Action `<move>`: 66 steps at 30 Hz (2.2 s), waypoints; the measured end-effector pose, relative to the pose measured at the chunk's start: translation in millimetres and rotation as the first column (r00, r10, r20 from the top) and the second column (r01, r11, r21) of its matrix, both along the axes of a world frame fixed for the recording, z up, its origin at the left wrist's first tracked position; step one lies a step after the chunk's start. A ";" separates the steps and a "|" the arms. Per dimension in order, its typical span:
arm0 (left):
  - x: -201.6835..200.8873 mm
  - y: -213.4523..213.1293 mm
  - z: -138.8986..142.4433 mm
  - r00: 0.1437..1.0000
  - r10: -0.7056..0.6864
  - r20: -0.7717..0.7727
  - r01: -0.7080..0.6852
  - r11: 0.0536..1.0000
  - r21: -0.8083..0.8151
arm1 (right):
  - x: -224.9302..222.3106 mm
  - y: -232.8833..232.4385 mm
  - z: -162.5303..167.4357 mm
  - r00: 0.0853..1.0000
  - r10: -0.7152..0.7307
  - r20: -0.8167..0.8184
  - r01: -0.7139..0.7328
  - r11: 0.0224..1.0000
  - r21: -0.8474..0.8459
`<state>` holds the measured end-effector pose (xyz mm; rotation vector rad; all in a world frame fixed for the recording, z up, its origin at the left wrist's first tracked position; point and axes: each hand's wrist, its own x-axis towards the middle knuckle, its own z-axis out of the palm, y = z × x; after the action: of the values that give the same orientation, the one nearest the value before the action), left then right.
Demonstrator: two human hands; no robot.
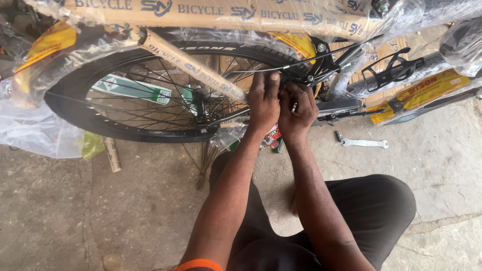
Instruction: The person assembles a bicycle by attaching the rear wheel and tightening bolts with a wrench. They then adjust the handlebars and move the bicycle to a different location.
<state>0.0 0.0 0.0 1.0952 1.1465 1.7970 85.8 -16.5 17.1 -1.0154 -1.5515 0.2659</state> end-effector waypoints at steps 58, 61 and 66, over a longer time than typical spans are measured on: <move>-3.3 0.8 0.3 0.999 0.047 0.010 -0.047 0.998 -0.052 | 28.6 19.8 16.2 0.865 0.042 0.500 -0.136 0.979 0.152; -3.2 0.6 -0.4 0.999 0.042 -0.006 -0.042 0.997 -0.057 | 29.4 18.4 14.0 0.853 0.028 0.521 -0.113 0.985 0.131; -2.7 -0.2 -0.2 0.999 0.036 -0.035 -0.036 0.999 0.009 | 34.9 17.7 15.8 0.890 0.052 0.453 -0.110 0.989 0.102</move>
<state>-2.7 -0.2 -0.2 1.1210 1.1876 1.8182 120.7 1.2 32.9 -0.9545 -2.0075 -0.0172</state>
